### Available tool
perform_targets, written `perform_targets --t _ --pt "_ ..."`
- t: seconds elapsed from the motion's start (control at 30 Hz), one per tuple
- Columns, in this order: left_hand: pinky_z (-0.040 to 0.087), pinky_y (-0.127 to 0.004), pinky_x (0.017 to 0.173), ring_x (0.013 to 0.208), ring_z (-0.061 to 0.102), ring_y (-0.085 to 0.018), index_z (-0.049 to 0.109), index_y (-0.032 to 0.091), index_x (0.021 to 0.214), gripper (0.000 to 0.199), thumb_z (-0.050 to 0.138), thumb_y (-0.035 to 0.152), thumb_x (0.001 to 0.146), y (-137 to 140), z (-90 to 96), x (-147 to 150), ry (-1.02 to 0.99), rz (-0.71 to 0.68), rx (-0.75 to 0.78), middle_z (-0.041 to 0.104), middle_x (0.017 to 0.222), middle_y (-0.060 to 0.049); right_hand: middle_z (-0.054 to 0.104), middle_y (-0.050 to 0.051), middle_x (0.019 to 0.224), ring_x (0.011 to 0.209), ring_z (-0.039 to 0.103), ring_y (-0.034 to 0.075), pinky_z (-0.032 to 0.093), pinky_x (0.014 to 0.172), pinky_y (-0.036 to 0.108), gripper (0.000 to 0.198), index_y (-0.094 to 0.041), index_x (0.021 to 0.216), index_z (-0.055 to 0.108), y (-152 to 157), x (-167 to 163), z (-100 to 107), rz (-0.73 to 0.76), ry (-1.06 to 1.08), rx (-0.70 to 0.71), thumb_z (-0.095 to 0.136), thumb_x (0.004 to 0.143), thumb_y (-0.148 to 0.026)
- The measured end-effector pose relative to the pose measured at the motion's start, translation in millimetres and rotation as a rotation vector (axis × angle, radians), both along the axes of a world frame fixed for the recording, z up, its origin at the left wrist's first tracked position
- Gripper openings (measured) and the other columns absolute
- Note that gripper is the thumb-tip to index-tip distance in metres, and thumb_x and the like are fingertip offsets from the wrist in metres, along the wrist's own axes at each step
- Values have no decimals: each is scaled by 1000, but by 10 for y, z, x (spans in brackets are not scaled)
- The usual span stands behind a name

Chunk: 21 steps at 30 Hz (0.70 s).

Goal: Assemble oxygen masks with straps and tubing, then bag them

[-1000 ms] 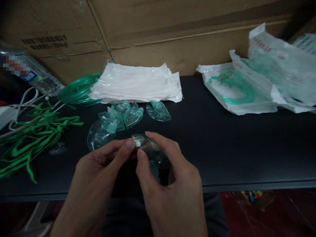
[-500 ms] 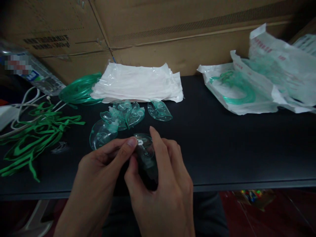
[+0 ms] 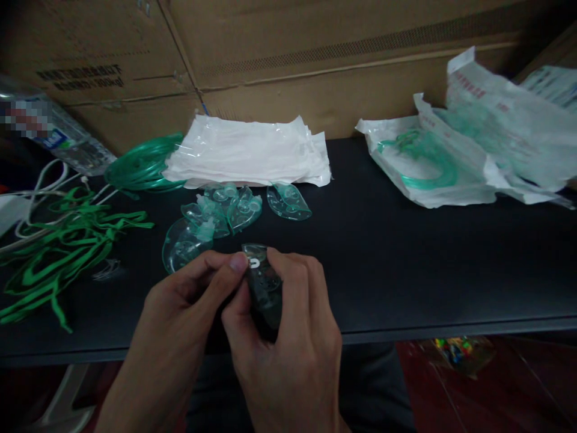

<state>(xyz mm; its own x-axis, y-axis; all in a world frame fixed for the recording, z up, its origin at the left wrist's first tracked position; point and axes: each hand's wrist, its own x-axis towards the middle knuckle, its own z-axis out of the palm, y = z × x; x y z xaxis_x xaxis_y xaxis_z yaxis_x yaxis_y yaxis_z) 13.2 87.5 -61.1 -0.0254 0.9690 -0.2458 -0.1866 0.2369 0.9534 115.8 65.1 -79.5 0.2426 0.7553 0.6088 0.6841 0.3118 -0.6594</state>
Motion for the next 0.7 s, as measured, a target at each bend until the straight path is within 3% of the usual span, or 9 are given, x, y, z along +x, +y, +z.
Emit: perform_targets --t 0.17,0.33,0.7 --pt "54 -14 60 64 67 -9 80 20 80 14 79 33 86 -10 -22 -20 -55 11 -11 74 67 3 72 12 94 88 69 15 58 80 24 18 -5 104 69 12 -25 3 20 21 26 67 89 -13" --pt "53 -13 61 66 68 -9 78 20 75 16 81 32 85 -12 -5 -15 -75 11 -13 73 67 4 70 10 87 80 66 15 56 75 28 10 -7 97 70 23 -48 22 18 26 38 63 90 -11" --pt "55 -19 65 71 71 -14 80 19 78 15 80 32 85 -26 27 12 -1 63 -11 77 71 0 73 11 92 85 69 19 58 80 32 10 -11 98 71 23 -48 23 28 41 44 64 92 -9"
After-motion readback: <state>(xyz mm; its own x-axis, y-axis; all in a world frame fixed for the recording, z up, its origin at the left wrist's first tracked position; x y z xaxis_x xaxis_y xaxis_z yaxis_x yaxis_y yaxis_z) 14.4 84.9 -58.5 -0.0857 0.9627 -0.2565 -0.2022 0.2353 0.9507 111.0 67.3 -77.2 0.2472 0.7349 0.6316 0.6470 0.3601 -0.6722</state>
